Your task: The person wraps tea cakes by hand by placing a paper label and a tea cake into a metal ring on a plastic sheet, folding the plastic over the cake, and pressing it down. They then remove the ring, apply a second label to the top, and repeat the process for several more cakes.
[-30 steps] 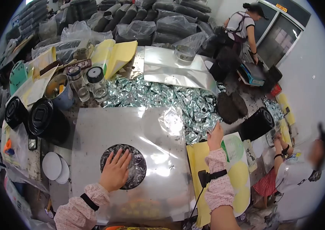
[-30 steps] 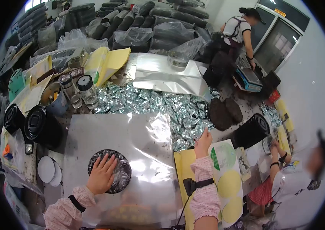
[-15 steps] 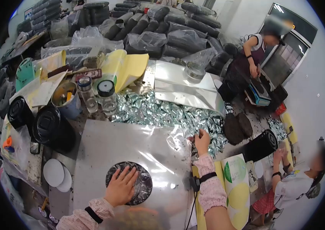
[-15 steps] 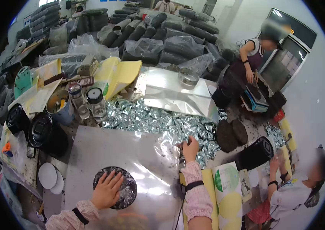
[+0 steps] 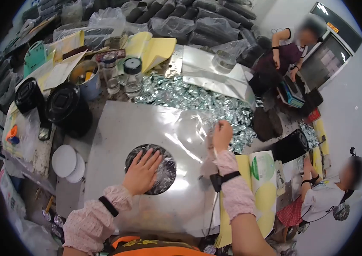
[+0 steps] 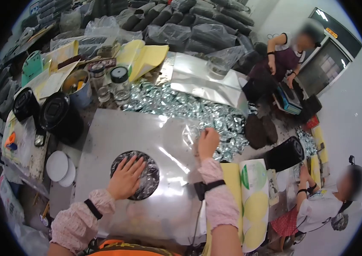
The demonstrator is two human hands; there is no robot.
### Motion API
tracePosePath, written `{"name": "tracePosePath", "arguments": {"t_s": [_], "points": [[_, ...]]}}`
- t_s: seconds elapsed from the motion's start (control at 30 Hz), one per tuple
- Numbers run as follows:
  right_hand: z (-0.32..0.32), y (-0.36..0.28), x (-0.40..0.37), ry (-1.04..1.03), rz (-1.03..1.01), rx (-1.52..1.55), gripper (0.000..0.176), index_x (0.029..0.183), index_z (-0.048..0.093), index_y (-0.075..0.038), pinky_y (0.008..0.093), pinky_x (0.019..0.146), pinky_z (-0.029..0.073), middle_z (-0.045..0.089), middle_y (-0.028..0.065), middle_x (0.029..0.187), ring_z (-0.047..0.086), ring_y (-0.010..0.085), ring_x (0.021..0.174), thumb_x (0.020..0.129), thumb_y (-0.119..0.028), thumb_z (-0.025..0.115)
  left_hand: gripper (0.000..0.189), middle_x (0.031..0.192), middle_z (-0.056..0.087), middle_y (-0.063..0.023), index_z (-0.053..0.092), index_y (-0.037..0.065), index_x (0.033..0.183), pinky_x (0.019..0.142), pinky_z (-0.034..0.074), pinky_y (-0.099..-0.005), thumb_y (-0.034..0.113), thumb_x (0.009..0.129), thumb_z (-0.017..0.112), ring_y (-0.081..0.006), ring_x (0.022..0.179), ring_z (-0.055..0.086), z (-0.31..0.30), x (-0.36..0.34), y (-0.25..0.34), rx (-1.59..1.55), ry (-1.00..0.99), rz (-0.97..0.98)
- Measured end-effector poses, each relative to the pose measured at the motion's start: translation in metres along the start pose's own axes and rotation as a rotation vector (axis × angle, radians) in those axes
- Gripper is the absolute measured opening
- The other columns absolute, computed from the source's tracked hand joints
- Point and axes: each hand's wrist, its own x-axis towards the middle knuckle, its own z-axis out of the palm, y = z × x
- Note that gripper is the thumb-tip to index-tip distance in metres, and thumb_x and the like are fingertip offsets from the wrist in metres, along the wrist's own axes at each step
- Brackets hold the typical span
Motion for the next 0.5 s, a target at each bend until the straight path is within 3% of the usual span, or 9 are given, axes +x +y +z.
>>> {"name": "tracePosePath", "arguments": {"t_s": [0.03,0.1,0.17,0.2,0.27,0.3,0.43,0.5], "points": [[-0.015,-0.019,-0.001,0.022,0.002,0.121,0.013,0.093,0.064,-0.003,0.0436,0.082,0.048,0.066,0.0157,0.094,0.061,0.036,0.093,0.083,-0.01,0.069,0.062,0.156,0.037,-0.0153,0.042,0.003,0.147,0.121,0.019,-0.0495,0.024,0.091,0.055,-0.0331,0.147,0.029,0.0,0.0,0.0,-0.031,0.016,0.001],[-0.049,-0.077,-0.029,-0.126,-0.042,0.312,0.013,0.094,0.065,-0.003,0.0411,0.08,0.05,0.066,0.0153,0.093,0.062,0.0351,0.092,0.082,-0.007,0.068,0.066,0.155,0.039,-0.0163,0.041,0.003,0.147,0.12,0.022,-0.0497,0.019,0.087,0.061,-0.0345,0.146,0.031,0.0,-0.002,-0.005,-0.239,0.072,-0.045],[-0.059,-0.13,-0.086,-0.234,-0.31,0.441,0.017,0.097,0.066,-0.004,0.0402,0.08,0.051,0.065,0.0149,0.095,0.063,0.0343,0.091,0.08,-0.005,0.067,0.069,0.153,0.04,-0.0168,0.043,0.004,0.146,0.119,0.025,-0.0504,0.015,0.083,0.067,-0.0353,0.144,0.034,0.002,-0.002,-0.01,-0.588,0.135,-0.123],[-0.062,-0.156,-0.12,-0.395,-0.313,0.439,0.022,0.099,0.065,-0.003,0.0402,0.083,0.052,0.066,0.0144,0.098,0.063,0.0338,0.092,0.077,-0.003,0.067,0.072,0.153,0.04,-0.0175,0.043,0.004,0.146,0.119,0.026,-0.0508,0.013,0.08,0.07,-0.0367,0.144,0.034,0.003,-0.005,-0.009,-0.625,0.21,-0.123],[-0.03,-0.173,-0.171,-0.375,-0.616,0.219,0.026,0.1,0.065,-0.003,0.0407,0.085,0.053,0.065,0.0137,0.098,0.063,0.0331,0.091,0.074,-0.001,0.07,0.078,0.153,0.039,-0.0189,0.042,0.004,0.146,0.118,0.027,-0.0514,0.008,0.075,0.074,-0.0395,0.143,0.034,0.006,-0.011,-0.008,-0.694,0.357,-0.121],[-0.032,-0.176,-0.175,-0.387,-0.553,0.252,0.026,0.101,0.065,-0.003,0.04,0.086,0.053,0.065,0.0136,0.099,0.063,0.0328,0.093,0.075,-0.002,0.069,0.075,0.156,0.036,-0.0168,0.043,0.005,0.146,0.119,0.024,-0.0521,0.017,0.078,0.072,-0.0394,0.144,0.033,0.001,-0.013,-0.012,-0.508,0.278,0.032],[-0.055,-0.169,-0.17,-0.536,-0.341,0.484,0.022,0.1,0.066,-0.002,0.0384,0.087,0.053,0.065,0.0133,0.103,0.062,0.0317,0.098,0.079,-0.005,0.068,0.071,0.158,0.034,-0.0138,0.047,0.005,0.145,0.12,0.016,-0.0544,0.037,0.085,0.064,-0.0335,0.148,0.029,-0.001,-0.008,-0.006,-0.08,0.03,0.022],[-0.065,-0.165,-0.155,-0.565,-0.248,0.514,0.016,0.097,0.069,-0.001,0.0386,0.084,0.054,0.067,0.0123,0.105,0.064,0.0309,0.099,0.082,-0.007,0.067,0.07,0.158,0.034,-0.0147,0.047,0.004,0.145,0.12,0.016,-0.0542,0.036,0.085,0.064,-0.0328,0.149,0.028,0.004,-0.004,-0.006,-0.097,0.043,-0.029]]}}
